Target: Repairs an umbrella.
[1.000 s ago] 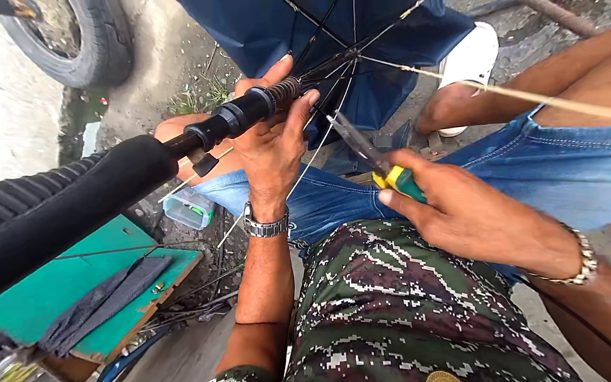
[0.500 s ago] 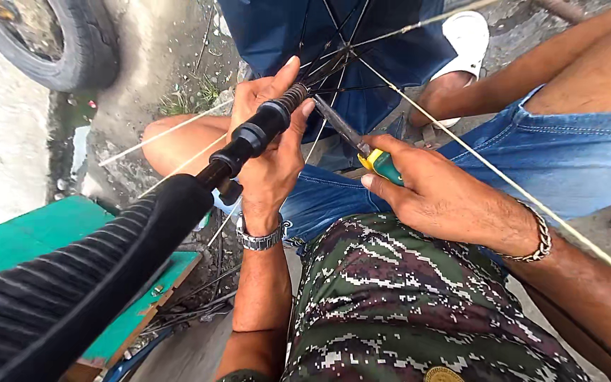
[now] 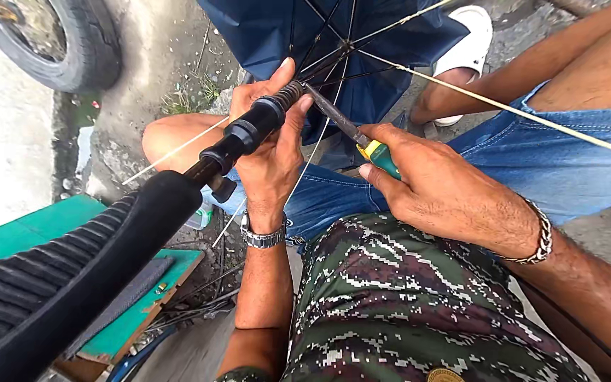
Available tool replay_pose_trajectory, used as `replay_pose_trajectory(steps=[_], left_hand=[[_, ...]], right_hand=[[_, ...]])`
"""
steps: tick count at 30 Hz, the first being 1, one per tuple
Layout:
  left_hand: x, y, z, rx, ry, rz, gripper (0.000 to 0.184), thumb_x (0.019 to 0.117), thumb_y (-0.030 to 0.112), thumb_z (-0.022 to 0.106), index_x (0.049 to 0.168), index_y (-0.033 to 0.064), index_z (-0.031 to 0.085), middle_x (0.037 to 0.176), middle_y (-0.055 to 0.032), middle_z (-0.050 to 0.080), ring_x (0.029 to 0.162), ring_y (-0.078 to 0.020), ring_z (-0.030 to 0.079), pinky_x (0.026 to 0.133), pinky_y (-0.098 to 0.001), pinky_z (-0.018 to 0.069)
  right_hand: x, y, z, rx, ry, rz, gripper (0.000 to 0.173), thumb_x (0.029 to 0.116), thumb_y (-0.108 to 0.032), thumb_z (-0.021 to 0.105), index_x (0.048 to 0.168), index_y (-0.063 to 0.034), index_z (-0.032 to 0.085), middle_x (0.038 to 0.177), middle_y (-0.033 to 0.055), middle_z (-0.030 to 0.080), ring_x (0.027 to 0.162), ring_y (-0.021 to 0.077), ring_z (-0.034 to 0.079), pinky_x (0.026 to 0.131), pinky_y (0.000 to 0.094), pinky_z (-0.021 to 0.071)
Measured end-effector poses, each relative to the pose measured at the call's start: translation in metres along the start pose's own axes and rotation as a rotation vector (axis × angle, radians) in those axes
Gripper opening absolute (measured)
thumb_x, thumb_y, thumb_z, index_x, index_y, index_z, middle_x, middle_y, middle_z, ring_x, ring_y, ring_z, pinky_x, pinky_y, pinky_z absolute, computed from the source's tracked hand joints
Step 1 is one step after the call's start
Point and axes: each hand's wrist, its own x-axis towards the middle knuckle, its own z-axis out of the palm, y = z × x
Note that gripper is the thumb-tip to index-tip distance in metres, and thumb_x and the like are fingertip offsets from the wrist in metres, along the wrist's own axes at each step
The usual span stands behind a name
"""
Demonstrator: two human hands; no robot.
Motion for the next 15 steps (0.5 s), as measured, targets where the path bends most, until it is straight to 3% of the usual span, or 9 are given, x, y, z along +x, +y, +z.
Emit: replay_pose_trajectory(steps=[4,7,13,15], left_hand=[[-0.006,-0.001,-0.006,-0.005,-0.037,0.061,0.040,0.0954,-0.004,0.067,0.134,-0.0057,0.056,0.129,-0.0108,0.065,0.111,-0.0148,0.067,0.090,-0.0265,0.0609],[0.000,-0.002,-0.003,0.022,-0.012,0.023,0.038,0.0948,-0.004,0.068,0.132,-0.0064,0.061,0.133,-0.0120,0.064,0.115,-0.0159,0.067,0.095,-0.0285,0.0599],[0.002,-0.004,-0.004,0.082,-0.010,0.031,0.037,0.0945,-0.003,0.070,0.130,-0.0075,0.062,0.131,-0.0127,0.065,0.117,-0.0141,0.066,0.096,-0.0256,0.0583],[0.001,-0.005,-0.005,0.082,-0.016,0.034,0.036,0.0947,-0.002,0.069,0.130,-0.0069,0.063,0.131,-0.0125,0.065,0.119,-0.0143,0.065,0.098,-0.0258,0.0576]], right_hand=[[0.000,0.001,-0.005,0.016,-0.017,-0.014,0.040,0.1027,-0.031,0.055,0.141,-0.0192,0.053,0.102,-0.0009,0.064,0.081,0.0114,0.063,0.067,0.0330,0.0531],[-0.001,0.000,-0.011,0.020,-0.046,-0.004,0.037,0.1033,-0.033,0.055,0.139,-0.0214,0.054,0.094,-0.0027,0.063,0.072,0.0095,0.060,0.059,0.0317,0.0511],[-0.002,-0.002,-0.015,-0.076,-0.030,-0.040,0.032,0.1029,-0.032,0.055,0.132,-0.0189,0.055,0.093,-0.0022,0.063,0.071,0.0108,0.061,0.058,0.0332,0.0511],[-0.003,-0.004,-0.014,-0.111,-0.016,-0.045,0.033,0.1033,-0.031,0.055,0.134,-0.0174,0.055,0.097,-0.0002,0.064,0.076,0.0130,0.062,0.062,0.0351,0.0528]])
